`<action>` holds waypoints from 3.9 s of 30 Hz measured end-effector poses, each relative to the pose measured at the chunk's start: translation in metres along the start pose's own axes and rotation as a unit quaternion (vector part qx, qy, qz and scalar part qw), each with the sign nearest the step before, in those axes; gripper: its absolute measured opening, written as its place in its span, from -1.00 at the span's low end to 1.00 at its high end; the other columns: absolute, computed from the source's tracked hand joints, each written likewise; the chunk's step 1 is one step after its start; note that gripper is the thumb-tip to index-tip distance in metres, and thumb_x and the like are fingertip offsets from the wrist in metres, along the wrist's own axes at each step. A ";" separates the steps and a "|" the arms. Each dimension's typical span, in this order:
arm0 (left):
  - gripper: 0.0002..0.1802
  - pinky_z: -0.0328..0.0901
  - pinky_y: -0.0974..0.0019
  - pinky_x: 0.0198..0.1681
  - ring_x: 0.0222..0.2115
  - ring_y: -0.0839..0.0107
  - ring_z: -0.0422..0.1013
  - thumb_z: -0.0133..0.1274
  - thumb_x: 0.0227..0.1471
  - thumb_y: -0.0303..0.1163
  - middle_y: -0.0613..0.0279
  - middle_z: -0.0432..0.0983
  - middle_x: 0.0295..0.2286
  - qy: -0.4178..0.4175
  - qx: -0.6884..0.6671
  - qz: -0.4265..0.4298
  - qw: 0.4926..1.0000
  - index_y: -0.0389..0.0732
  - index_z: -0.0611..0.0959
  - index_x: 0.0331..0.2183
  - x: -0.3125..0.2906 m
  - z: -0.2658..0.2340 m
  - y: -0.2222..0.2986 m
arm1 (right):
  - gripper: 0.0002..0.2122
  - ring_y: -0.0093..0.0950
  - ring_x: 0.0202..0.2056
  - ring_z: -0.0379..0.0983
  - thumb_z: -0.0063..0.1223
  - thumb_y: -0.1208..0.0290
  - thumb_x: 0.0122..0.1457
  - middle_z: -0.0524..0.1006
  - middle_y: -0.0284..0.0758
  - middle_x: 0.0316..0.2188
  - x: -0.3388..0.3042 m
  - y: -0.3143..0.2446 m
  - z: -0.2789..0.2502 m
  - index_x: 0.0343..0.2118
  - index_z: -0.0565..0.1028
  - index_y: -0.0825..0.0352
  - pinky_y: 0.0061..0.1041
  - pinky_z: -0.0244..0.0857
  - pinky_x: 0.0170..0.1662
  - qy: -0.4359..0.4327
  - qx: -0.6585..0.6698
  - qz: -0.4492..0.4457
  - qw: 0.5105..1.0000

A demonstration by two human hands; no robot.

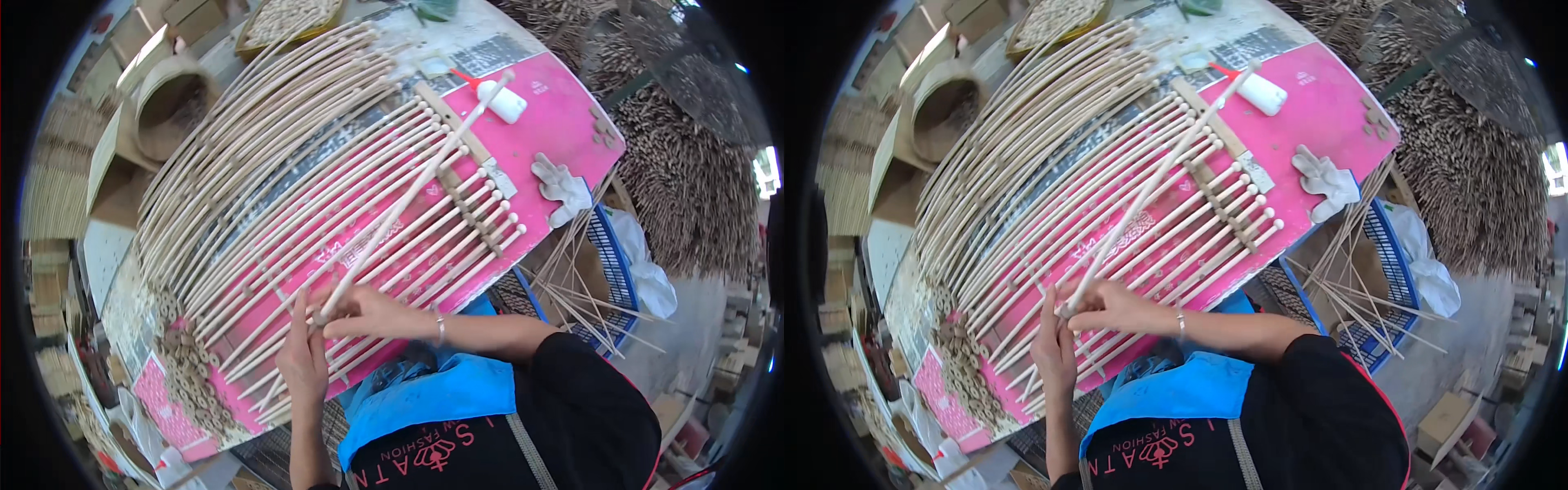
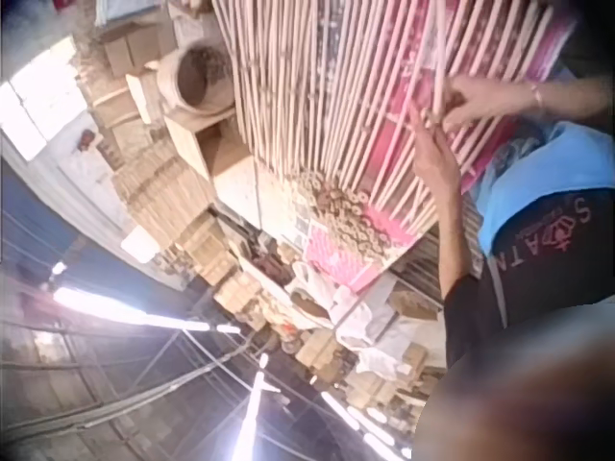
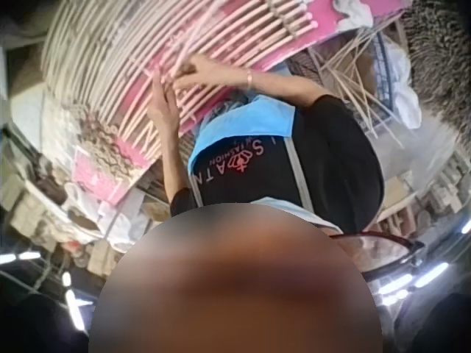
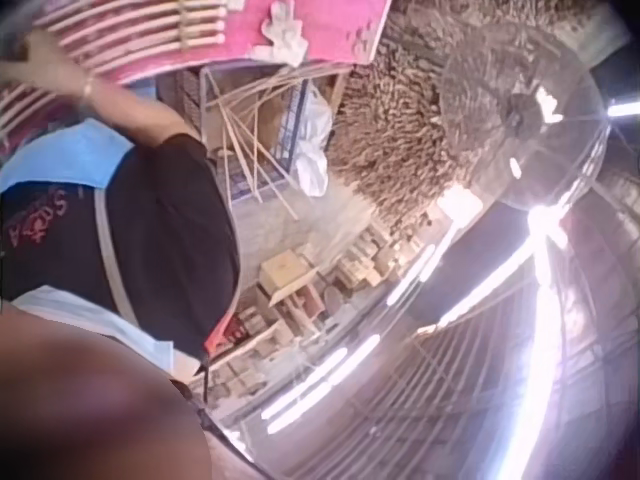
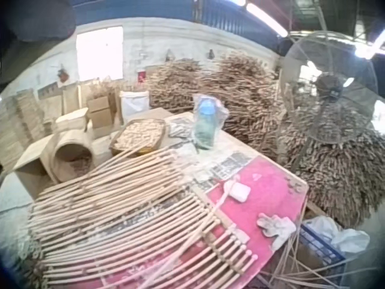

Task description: Assemble wooden mats by threading wooden rods through small wooden rings on a template.

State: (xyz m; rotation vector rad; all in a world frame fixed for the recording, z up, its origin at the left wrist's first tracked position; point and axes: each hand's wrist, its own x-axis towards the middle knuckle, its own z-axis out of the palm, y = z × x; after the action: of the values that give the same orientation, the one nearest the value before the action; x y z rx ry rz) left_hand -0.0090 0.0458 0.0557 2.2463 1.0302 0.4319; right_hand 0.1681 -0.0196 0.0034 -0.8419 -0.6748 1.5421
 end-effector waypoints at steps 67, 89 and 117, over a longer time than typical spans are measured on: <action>-0.87 0.47 0.38 -0.17 -0.31 0.42 0.53 0.22 0.15 -0.62 0.15 0.56 -0.32 0.036 -0.051 -0.082 0.995 -0.37 0.66 -0.22 -0.037 -0.041 -0.099 | -0.66 -0.72 -0.53 0.51 0.27 0.13 0.34 0.58 -0.47 -0.52 -0.076 -0.114 -0.132 -0.19 0.64 0.39 -0.73 0.36 -0.48 0.364 -0.235 0.051 0.900; -0.89 0.40 0.24 -0.22 -0.33 0.26 0.51 0.20 0.18 -0.56 0.13 0.58 -0.36 0.010 -0.001 -0.024 1.000 -0.32 0.69 -0.22 0.036 -0.015 -0.083 | -0.82 -0.49 -0.36 0.60 0.19 0.34 0.32 0.67 -0.29 -0.38 -0.081 -0.122 -0.170 -0.16 0.67 0.32 -0.44 0.41 -0.28 0.383 -0.452 -0.148 0.792; -0.74 0.43 0.08 -0.06 -0.16 0.03 0.55 0.32 0.00 -0.45 0.16 0.65 -0.24 0.036 0.117 -0.001 0.992 -0.15 0.72 -0.20 0.030 -0.059 -0.079 | -0.82 -0.31 -0.26 0.45 0.34 0.47 0.04 0.47 -0.35 -0.33 0.007 -0.078 -0.101 -0.25 0.63 0.23 -0.31 0.40 -0.23 0.027 -0.765 -0.223 0.604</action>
State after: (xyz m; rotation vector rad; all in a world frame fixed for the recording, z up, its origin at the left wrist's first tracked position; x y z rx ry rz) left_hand -0.0645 0.1323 0.0495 2.4513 1.1735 0.4118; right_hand 0.2953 -0.0060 0.0078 -1.7072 -2.0489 0.1016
